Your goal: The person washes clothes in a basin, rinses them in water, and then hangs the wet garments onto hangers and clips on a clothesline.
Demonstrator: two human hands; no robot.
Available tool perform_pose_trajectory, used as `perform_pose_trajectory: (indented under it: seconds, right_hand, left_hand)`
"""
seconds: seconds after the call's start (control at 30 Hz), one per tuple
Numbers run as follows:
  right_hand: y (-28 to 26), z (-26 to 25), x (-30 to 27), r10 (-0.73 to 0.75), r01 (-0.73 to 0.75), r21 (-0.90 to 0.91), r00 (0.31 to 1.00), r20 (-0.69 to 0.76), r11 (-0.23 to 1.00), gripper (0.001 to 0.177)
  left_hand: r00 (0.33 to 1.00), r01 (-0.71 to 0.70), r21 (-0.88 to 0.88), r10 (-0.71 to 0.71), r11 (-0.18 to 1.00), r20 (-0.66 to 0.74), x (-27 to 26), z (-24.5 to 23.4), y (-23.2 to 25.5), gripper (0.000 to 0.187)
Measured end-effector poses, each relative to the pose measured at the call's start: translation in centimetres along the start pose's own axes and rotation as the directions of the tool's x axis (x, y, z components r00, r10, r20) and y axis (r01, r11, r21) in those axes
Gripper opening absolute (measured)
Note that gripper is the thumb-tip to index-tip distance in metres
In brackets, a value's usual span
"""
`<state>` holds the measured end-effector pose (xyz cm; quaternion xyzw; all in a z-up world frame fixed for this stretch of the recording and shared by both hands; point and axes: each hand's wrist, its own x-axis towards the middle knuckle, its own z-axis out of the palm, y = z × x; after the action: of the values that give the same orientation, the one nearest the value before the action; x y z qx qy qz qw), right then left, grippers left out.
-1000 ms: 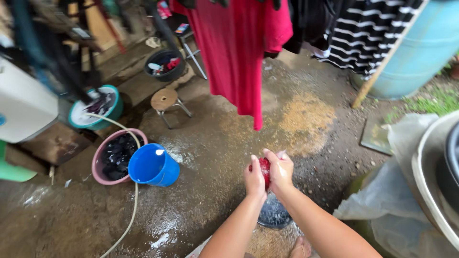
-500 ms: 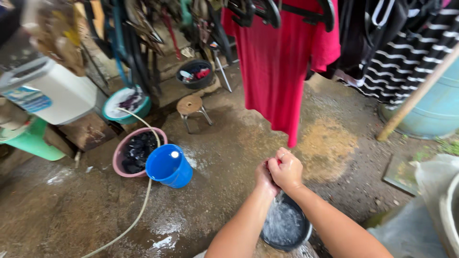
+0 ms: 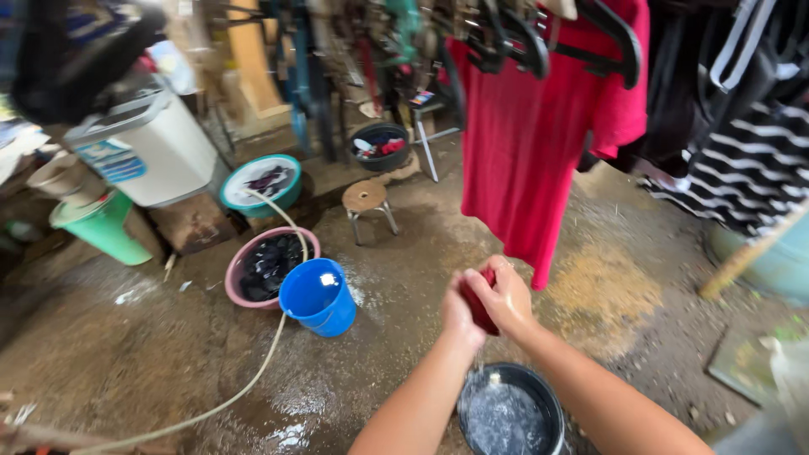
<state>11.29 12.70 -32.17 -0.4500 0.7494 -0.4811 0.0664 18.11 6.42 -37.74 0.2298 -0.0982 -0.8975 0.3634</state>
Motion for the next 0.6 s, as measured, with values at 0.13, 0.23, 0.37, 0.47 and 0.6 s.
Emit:
perform_pose_trajectory:
  seconds: [0.13,0.23,0.37,0.47,0.6]
  right_hand:
    - [-3.4,1.8,2.3,-0.363,0.173,0.481,0.868,0.338,0.86,0.051]
    - [-8.3,3.9,3.3,-0.442,0.146,0.506,0.719,0.536,0.85,0.055]
    - [-14.4,4.8,5.0,-0.35,-0.322,0.539,0.489,0.799,0.779,0.048]
    - [-17.0,6.9,5.2,-0.422,-0.219,0.585,0.505,0.753,0.781,0.033]
    - [-19.7,9.1,5.0,-0.511,0.076,0.6,0.617,0.599,0.796,0.026]
  left_hand:
    - [0.938,-0.346,0.202,0.329,0.916,0.112,-5.1,0.0,8.1,0.044]
    - [0.893,-0.45,0.221,0.43,0.865,0.134,-8.5,-0.5,13.9,0.034]
    - [0.838,-0.542,0.291,0.533,0.788,0.115,-14.1,-0.4,20.6,0.031]
    - [0.838,-0.543,0.194,0.51,0.817,0.195,-17.6,-0.3,23.7,0.03]
    - [0.869,-0.48,0.248,0.418,0.842,0.264,-20.5,0.4,26.1,0.041]
